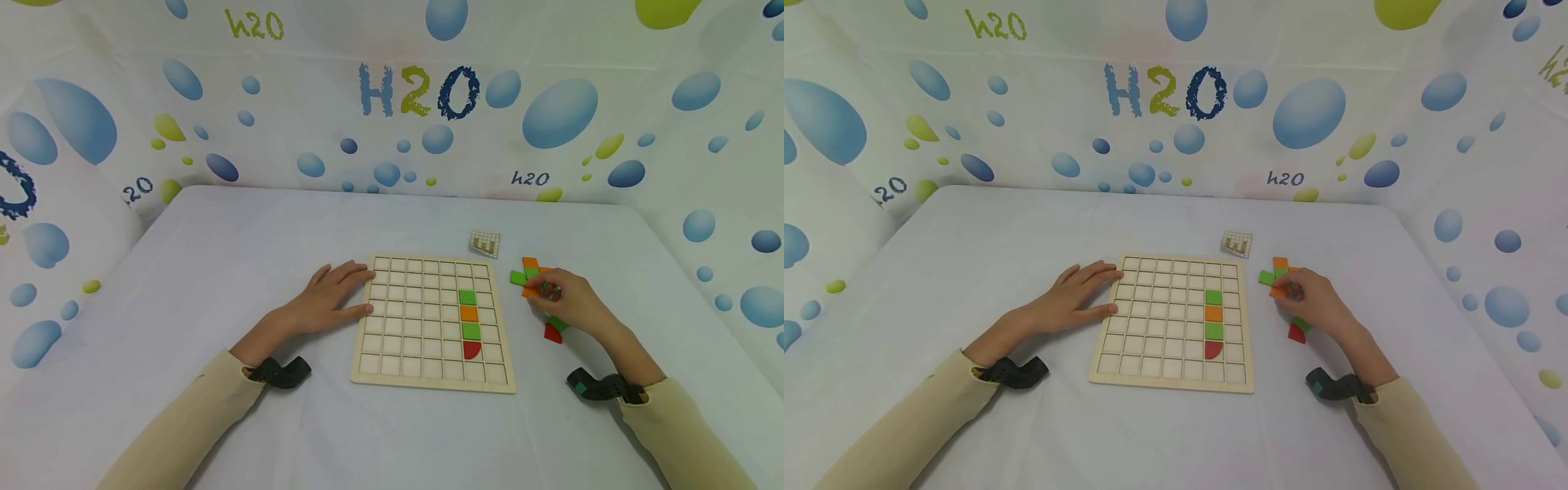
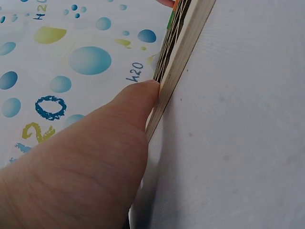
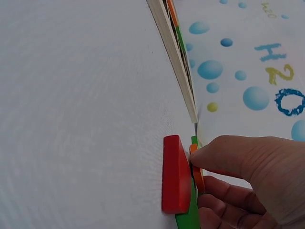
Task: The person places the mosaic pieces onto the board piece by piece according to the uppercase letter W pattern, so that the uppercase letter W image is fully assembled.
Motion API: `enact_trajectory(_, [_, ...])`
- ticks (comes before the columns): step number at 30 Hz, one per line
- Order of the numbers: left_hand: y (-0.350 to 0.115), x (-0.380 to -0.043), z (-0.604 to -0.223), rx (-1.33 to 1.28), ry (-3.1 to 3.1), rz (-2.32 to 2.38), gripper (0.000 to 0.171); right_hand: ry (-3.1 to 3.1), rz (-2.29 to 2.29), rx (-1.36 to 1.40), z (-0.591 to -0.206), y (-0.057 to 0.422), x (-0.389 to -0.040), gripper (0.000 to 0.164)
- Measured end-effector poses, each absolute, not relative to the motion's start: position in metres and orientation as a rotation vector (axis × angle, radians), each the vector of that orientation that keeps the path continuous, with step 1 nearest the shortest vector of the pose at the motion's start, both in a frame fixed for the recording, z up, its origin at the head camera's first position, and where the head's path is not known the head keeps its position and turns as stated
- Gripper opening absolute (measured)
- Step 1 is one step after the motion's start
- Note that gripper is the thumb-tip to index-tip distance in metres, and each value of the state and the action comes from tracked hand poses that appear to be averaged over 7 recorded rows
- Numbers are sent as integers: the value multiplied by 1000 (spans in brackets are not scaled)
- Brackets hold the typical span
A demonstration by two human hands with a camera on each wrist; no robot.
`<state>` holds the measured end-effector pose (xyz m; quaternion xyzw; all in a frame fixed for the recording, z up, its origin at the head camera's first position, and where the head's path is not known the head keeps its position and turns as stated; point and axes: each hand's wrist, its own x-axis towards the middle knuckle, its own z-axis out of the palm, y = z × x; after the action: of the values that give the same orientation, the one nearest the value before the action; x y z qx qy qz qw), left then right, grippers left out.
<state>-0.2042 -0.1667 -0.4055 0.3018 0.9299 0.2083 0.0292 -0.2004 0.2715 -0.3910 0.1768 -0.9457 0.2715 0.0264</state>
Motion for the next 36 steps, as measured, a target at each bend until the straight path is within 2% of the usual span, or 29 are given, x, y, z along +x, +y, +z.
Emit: enact_trajectory(36, [-167,-191,-407,938,2879,636,65,-2897,828,645,-385,252,-179,22])
